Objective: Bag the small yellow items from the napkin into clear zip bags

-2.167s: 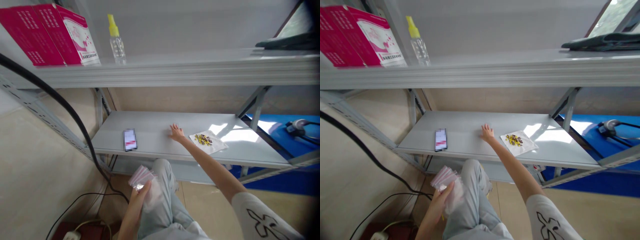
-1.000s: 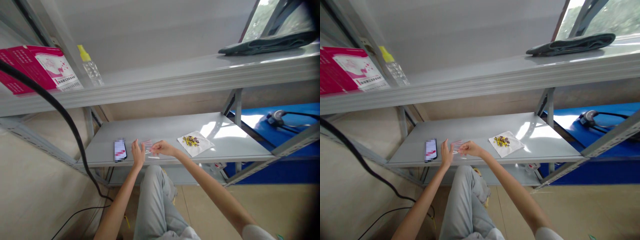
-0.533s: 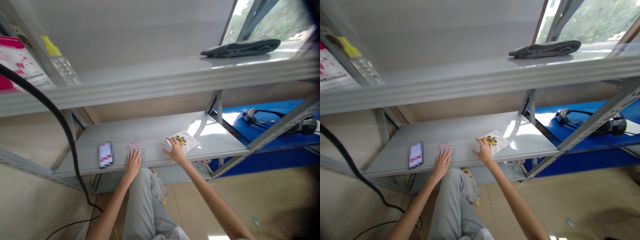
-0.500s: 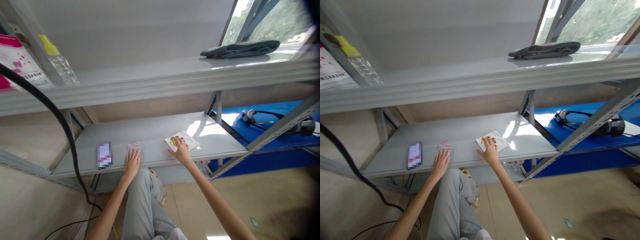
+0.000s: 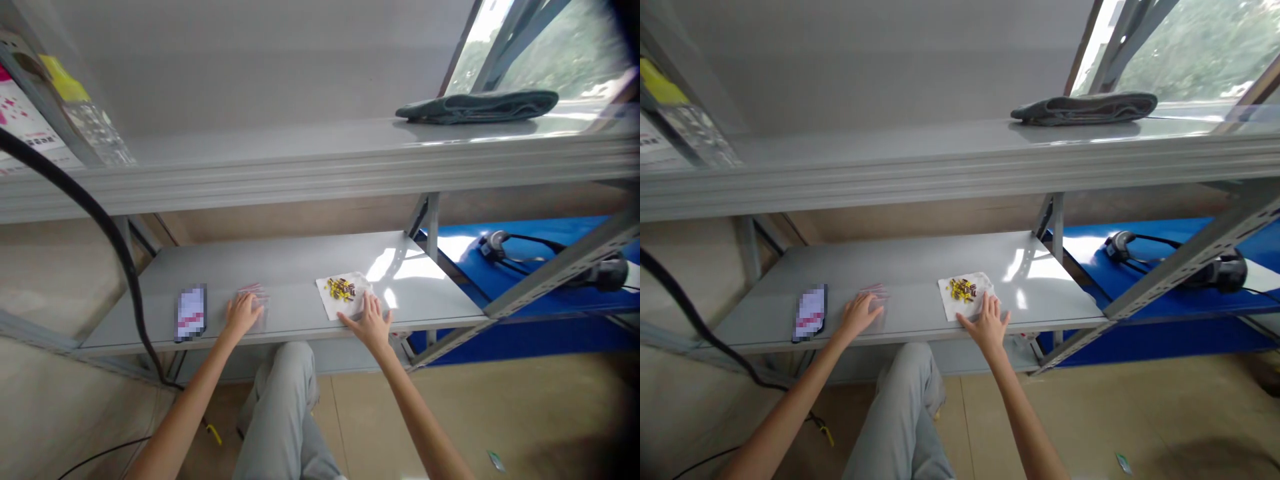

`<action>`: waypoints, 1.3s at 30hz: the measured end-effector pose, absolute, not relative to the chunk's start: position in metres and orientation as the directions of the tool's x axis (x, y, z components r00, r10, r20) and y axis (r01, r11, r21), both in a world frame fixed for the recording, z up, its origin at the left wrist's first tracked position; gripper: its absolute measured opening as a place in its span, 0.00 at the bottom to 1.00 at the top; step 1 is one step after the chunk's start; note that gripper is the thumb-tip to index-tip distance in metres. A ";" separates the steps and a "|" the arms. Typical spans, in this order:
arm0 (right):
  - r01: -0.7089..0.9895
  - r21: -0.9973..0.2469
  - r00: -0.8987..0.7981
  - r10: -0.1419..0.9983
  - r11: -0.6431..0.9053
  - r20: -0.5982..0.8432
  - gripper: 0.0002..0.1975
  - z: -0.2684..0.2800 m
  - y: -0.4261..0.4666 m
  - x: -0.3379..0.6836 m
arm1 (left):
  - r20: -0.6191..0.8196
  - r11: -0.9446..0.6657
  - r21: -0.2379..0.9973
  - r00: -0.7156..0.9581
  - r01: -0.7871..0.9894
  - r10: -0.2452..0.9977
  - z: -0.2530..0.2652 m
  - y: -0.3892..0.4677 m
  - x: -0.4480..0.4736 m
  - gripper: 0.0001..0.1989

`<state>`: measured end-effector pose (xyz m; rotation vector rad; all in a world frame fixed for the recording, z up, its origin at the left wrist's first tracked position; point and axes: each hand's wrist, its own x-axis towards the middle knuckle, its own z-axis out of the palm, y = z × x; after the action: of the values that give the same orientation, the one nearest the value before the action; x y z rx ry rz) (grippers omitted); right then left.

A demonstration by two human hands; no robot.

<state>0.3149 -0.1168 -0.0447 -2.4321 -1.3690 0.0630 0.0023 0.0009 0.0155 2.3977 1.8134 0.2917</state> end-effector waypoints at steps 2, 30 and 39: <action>0.803 -0.320 0.572 0.801 -0.502 0.178 0.48 -0.047 -0.117 0.301 | 0.093 -0.270 0.207 0.256 0.940 0.962 0.021 0.003 0.006 0.16; 0.137 -0.983 0.081 0.988 0.119 0.131 0.31 0.021 -0.157 0.170 | 0.168 -0.282 0.881 0.307 0.379 0.937 0.052 -0.102 0.045 0.13; -0.005 -0.965 0.334 0.909 -0.262 -0.248 0.32 -0.012 -0.255 0.229 | 0.165 -0.182 0.411 0.123 0.893 0.979 0.004 -0.045 0.019 0.39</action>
<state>0.2288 -0.2549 -0.0116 -1.5686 -0.8448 1.1128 0.0190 -0.0451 0.0036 2.1856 1.8580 0.5923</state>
